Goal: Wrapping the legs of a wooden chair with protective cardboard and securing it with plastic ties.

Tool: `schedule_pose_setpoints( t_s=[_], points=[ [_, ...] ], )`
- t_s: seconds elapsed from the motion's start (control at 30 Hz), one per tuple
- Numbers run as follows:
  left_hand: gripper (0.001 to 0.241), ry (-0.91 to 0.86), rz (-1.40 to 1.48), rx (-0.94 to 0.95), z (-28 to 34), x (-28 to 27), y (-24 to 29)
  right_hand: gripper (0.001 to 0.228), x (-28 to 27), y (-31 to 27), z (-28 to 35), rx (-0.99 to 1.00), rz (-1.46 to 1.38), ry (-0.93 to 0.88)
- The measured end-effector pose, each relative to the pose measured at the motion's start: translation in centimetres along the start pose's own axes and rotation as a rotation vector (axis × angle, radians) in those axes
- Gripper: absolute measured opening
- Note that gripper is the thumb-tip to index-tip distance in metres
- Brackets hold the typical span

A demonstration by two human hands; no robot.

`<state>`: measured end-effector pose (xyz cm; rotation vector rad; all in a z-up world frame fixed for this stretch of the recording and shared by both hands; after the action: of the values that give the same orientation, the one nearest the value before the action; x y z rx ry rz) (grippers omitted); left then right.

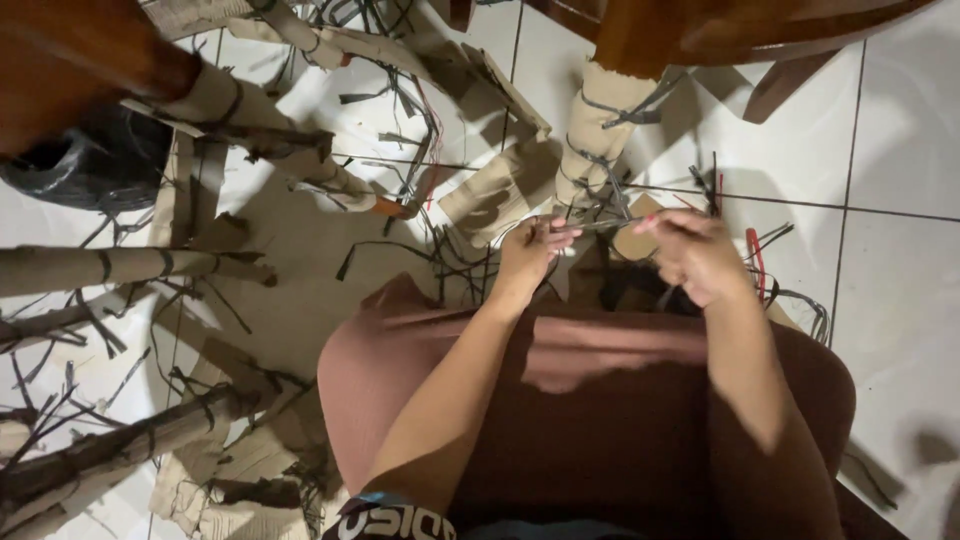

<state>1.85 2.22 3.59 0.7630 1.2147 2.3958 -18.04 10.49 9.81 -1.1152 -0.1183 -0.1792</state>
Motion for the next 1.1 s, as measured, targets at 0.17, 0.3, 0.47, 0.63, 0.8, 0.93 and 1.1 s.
schedule_pose_setpoints(
  t_s=[0.17,0.3,0.47,0.63,0.8,0.93,1.1],
  points=[
    [0.029,0.163,-0.124,0.194,-1.1,-0.5,2.4,0.013,-5.7,-0.2,-1.5,-0.129,0.036,0.487],
    [0.019,0.179,-0.121,0.220,-1.5,-0.4,3.3,0.009,-3.4,-1.2,-2.6,-0.287,0.415,0.527],
    [0.018,0.201,-0.139,0.289,-1.6,-0.2,3.7,0.061,2.6,1.9,-7.7,0.124,0.895,0.357],
    [0.023,0.229,-0.111,0.387,-0.4,0.5,4.2,0.080,5.3,3.6,-10.9,0.190,0.745,0.261],
    [0.023,0.251,-0.158,0.365,0.1,0.4,4.9,0.071,4.9,4.8,-13.2,-0.192,0.505,0.245],
    [0.031,0.142,-0.059,0.338,1.0,0.5,6.1,0.057,4.9,3.7,-12.1,-0.256,0.614,0.308],
    [0.038,0.079,-0.088,0.356,-0.4,-0.5,6.3,0.038,2.4,3.1,-10.6,-0.086,0.551,0.378]
  ],
)
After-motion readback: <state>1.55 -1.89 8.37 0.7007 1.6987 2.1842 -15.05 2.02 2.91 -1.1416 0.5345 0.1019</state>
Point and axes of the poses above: each hand's wrist, its own z-axis away from the middle knuckle, its own x-axis out of the palm, y = z × x, the point moved 4 cm from there along -z, towards the middle knuckle, and after that the axes turned 15 degrees about -y, right-handed, at the moved point
